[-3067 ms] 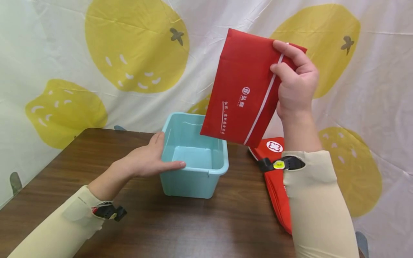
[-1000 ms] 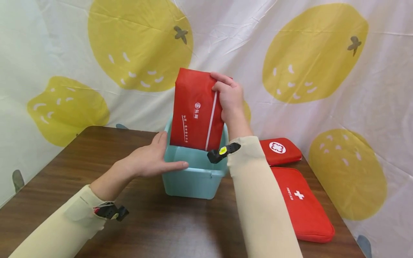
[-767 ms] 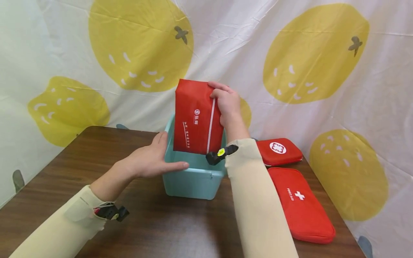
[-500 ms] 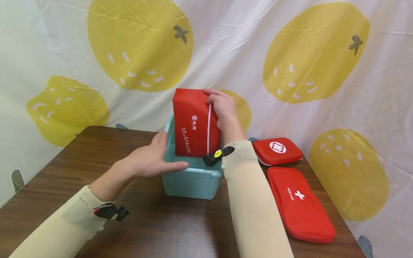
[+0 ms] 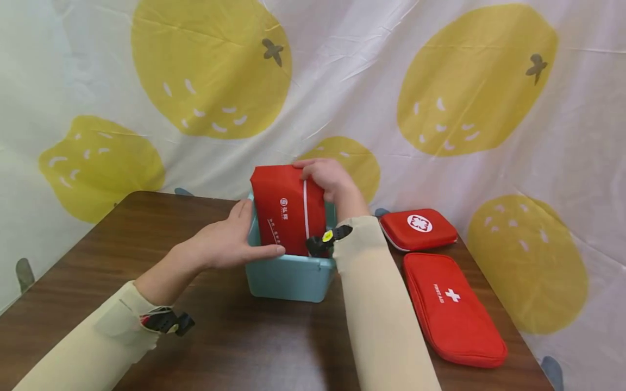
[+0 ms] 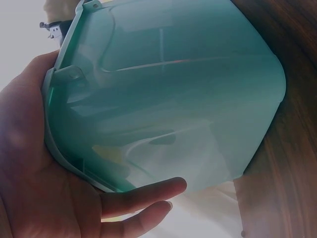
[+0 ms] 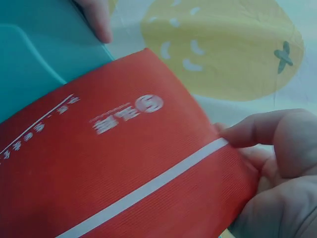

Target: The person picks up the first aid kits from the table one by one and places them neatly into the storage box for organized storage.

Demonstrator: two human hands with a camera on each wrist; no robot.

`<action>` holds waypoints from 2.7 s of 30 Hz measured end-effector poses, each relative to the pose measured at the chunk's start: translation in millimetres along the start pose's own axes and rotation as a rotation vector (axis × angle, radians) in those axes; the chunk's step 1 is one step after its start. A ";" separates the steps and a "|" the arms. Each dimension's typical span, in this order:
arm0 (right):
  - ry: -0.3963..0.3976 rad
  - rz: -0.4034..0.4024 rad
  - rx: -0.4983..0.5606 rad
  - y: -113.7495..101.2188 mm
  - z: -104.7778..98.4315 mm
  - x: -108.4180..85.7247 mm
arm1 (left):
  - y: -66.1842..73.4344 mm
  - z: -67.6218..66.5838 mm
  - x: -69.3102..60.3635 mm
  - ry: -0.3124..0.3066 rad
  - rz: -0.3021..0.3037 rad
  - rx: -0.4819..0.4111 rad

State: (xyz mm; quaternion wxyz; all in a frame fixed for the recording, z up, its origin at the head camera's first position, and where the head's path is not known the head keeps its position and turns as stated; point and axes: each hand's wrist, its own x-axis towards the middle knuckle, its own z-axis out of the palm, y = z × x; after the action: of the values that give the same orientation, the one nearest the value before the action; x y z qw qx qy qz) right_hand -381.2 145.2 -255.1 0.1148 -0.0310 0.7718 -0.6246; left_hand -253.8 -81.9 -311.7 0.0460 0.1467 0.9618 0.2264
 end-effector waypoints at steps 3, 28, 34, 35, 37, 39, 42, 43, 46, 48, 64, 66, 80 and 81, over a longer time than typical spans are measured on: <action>-0.004 0.041 -0.072 3.7 0.0 0.1 | -1.1 0.4 -0.3 0.006 0.001 -0.011; -0.080 0.123 -0.556 11.3 4.3 -1.4 | -4.9 -3.2 -2.0 -0.008 -0.028 -0.015; -0.095 0.118 -0.640 12.0 4.9 -1.2 | -6.8 -4.7 -1.7 -0.008 -0.024 -0.017; -0.101 0.119 -0.643 12.5 5.0 -0.7 | -6.9 -4.6 -1.6 -0.009 -0.025 -0.020; -0.107 0.125 -0.639 13.8 5.3 0.5 | -7.1 -4.3 -1.5 -0.010 -0.023 -0.025; -0.106 0.130 -0.629 14.7 5.7 1.1 | -7.0 -4.2 -1.3 -0.010 -0.020 -0.028; -0.072 0.132 -0.622 16.0 6.1 2.6 | -6.9 -4.0 -0.9 -0.010 -0.016 -0.027; -0.060 0.130 -0.623 16.3 6.0 3.1 | -6.8 -3.9 -0.7 -0.010 -0.015 -0.025; -0.032 0.121 -0.619 16.8 6.0 4.5 | -6.8 -3.8 -0.2 -0.009 -0.016 -0.023; -0.026 0.113 -0.627 16.9 5.8 5.0 | -6.7 -3.6 0.0 -0.007 -0.016 -0.021; -0.031 0.077 -0.676 15.9 6.9 2.0 | -6.2 -4.8 -1.4 -0.010 -0.009 0.012; -0.021 0.047 -0.699 15.5 6.8 1.7 | -6.3 -4.9 -1.5 -0.009 -0.011 0.011; 0.001 -0.045 -0.679 14.7 5.7 6.8 | -6.5 -5.6 -2.1 -0.014 -0.019 -0.002; 0.006 -0.051 -0.665 14.2 5.6 7.0 | -6.4 -5.5 -2.0 -0.014 -0.017 -0.003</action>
State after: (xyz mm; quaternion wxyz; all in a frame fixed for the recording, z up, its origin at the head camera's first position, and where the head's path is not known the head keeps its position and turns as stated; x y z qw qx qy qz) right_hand -385.5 141.5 -270.9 0.0804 -0.0842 0.9328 -0.3412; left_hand -254.4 -90.4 -309.5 0.0546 0.1398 0.9624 0.2263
